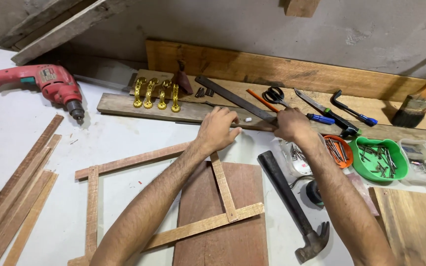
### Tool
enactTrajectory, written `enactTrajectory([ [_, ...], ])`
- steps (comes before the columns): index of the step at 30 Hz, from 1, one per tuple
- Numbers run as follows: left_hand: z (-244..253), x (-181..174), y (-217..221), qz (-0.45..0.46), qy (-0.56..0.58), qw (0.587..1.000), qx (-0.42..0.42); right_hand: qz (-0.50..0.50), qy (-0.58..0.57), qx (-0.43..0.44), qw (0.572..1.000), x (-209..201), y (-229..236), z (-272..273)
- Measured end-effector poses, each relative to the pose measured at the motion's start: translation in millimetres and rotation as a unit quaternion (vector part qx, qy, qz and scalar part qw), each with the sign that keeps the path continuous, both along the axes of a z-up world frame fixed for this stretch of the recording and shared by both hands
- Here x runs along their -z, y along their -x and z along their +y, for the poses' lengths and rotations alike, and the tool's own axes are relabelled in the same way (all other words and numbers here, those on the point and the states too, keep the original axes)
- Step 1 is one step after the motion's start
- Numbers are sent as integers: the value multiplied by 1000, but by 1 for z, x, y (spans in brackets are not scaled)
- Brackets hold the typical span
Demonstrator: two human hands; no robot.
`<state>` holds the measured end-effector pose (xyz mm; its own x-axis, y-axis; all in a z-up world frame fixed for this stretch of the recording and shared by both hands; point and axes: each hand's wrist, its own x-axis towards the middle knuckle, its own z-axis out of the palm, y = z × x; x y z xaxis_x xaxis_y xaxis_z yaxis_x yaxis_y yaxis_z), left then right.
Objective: The person assembles a small wooden frame on a workbench. They measure and mark a wooden strip with a steel ruler and pencil, position the strip against the frame, and hammer nails to fasten the joints, repositioning the frame to work on different sides.
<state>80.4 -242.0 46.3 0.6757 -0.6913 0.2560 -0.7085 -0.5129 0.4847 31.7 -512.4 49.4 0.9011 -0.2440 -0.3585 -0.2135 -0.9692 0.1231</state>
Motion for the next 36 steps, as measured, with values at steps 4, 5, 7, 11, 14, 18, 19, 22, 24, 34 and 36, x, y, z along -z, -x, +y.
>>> enactTrajectory([
  [4, -8, 5, 1, 12, -29, 999, -3, -110, 100, -77, 986, 25, -10, -5],
  [5, -9, 5, 2, 14, -31, 999, -1, -85, 107, -67, 988, 19, -10, 0],
  [7, -10, 5, 3, 14, -34, 999, 0, -63, 113, -57, 990, 2, -7, 9],
  [11, -10, 2, 3, 7, -19, 1000, 3, -37, 0, -8, 999, -30, -2, 11],
  [14, -5, -4, 7, -4, 14, 1000, 2, -92, -94, 2, 991, -41, 1, 5],
  [18, 6, -17, 15, -3, 51, 999, -2, -120, -159, -33, 979, -57, 11, 8],
  [19, 11, -19, 16, -4, 51, 999, -2, -122, -158, -34, 979, -56, 18, 8],
  [22, 30, -21, 19, 16, 48, 999, -19, -177, -209, -24, 961, -53, 43, 16],
  [24, 46, -14, 21, -14, 25, 998, -59, -213, -389, 34, 895, -49, 64, 27],
  [34, 115, -15, 93, 146, 134, 977, -78, -62, -713, 140, 684, -26, 162, 156],
  [36, 120, -17, 109, 236, 180, 954, -45, -21, -697, 171, 696, -45, 171, 180],
])
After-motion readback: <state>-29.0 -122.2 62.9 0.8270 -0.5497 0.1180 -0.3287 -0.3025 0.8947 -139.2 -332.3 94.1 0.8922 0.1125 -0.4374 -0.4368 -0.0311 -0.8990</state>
